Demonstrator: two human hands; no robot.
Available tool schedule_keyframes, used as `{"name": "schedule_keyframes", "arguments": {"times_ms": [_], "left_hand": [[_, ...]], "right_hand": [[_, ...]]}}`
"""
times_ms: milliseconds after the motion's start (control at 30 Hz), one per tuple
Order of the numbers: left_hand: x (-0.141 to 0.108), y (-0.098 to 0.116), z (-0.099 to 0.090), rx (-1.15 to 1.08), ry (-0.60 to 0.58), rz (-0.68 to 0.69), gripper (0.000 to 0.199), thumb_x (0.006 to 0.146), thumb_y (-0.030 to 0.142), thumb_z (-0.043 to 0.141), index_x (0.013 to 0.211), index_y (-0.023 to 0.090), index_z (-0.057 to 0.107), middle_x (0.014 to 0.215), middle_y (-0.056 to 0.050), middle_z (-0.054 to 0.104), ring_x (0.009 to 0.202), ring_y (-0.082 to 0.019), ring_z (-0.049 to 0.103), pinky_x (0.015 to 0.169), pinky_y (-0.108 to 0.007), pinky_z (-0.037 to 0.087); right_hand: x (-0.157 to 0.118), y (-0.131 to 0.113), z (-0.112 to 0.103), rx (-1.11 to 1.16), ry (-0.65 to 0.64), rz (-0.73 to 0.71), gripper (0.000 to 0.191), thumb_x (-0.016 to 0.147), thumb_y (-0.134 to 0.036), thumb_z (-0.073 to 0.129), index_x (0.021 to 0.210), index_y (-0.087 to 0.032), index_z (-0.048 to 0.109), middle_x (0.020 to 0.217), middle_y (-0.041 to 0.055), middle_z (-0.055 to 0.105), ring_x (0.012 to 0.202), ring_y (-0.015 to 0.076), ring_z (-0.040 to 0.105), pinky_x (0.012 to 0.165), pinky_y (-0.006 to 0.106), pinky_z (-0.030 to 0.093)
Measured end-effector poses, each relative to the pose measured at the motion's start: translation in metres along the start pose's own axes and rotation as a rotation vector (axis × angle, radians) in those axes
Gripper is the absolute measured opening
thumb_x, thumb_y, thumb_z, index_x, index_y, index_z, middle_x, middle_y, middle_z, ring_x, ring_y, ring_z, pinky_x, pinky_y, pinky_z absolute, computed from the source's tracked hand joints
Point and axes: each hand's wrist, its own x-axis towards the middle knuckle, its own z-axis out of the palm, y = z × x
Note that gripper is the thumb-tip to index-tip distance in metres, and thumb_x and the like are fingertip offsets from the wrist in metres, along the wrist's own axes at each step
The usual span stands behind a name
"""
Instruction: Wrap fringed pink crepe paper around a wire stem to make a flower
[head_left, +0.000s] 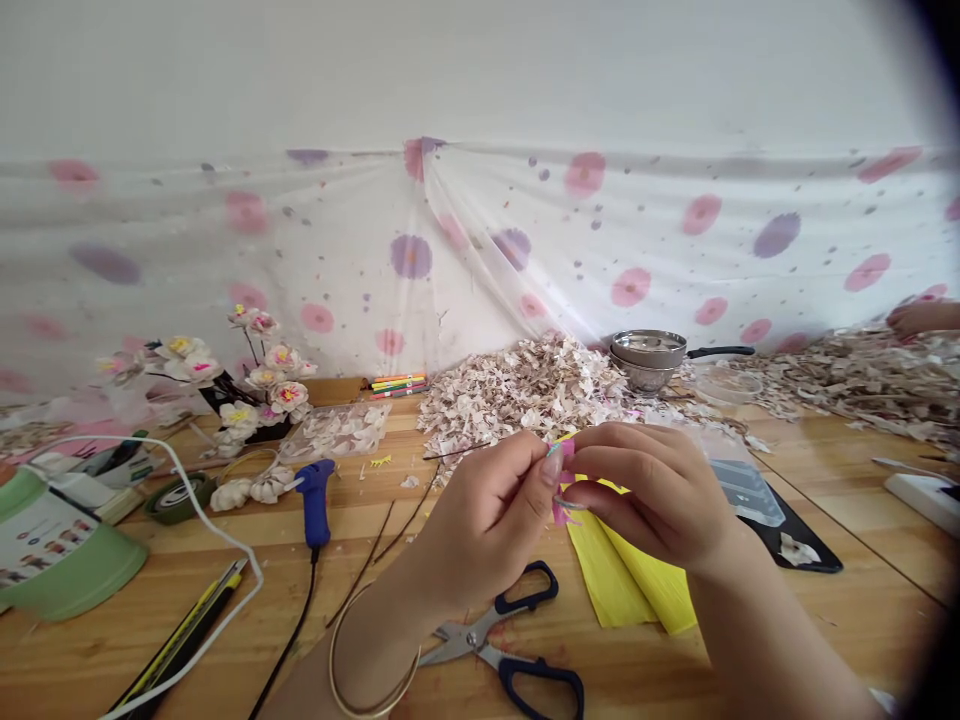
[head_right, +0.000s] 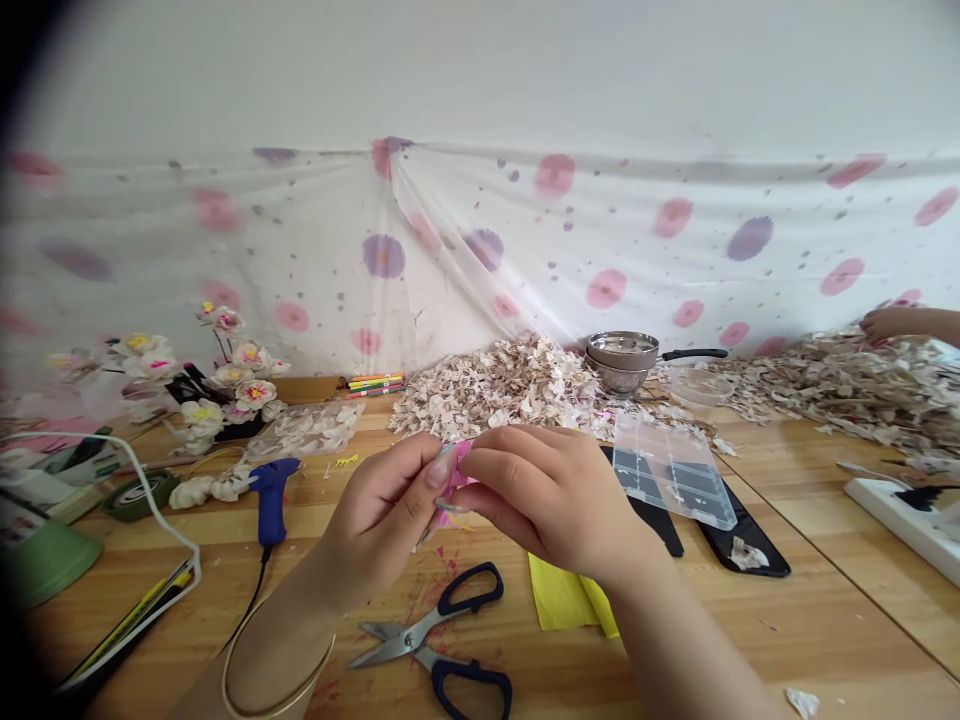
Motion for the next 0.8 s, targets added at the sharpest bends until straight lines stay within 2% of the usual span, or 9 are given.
{"name": "schedule_keyframes", "arguments": {"times_ms": [267, 400, 800], "left_hand": [[0.0019, -0.001, 0.0007, -0.036, 0.001, -0.009, 0.039, 0.104, 0.045, 0.041, 0.075, 0.019, 0.046, 0.06, 0.006, 0.043, 0.053, -0.007, 0.037, 0.052, -0.023, 0.031], [0.0008, -0.0013, 0.0007, -0.039, 0.01, -0.021, 0.04, 0.104, 0.046, 0.041, 0.074, 0.019, 0.046, 0.06, 0.006, 0.042, 0.053, -0.007, 0.037, 0.052, -0.023, 0.031], [0.0009, -0.0007, -0.0002, -0.026, -0.022, -0.033, 0.04, 0.104, 0.046, 0.041, 0.074, 0.019, 0.044, 0.062, 0.006, 0.041, 0.054, -0.007, 0.036, 0.052, -0.023, 0.03]], "right_hand": [[0.0006, 0.0, 0.0032, 0.021, 0.028, 0.006, 0.01, 0.102, -0.027, 0.053, 0.101, -0.017, 0.055, 0.077, 0.0057, 0.069, 0.064, 0.0136, 0.06, 0.056, 0.023, 0.047], [0.0003, 0.0004, 0.004, 0.002, 0.006, 0.033, 0.018, 0.102, -0.034, 0.051, 0.101, -0.017, 0.056, 0.078, 0.0052, 0.069, 0.063, 0.0133, 0.06, 0.057, 0.023, 0.047], [0.0002, 0.0003, 0.0037, 0.033, -0.025, 0.018, 0.021, 0.104, -0.036, 0.045, 0.101, -0.017, 0.055, 0.073, 0.0033, 0.065, 0.06, 0.0135, 0.054, 0.054, 0.024, 0.041]]}}
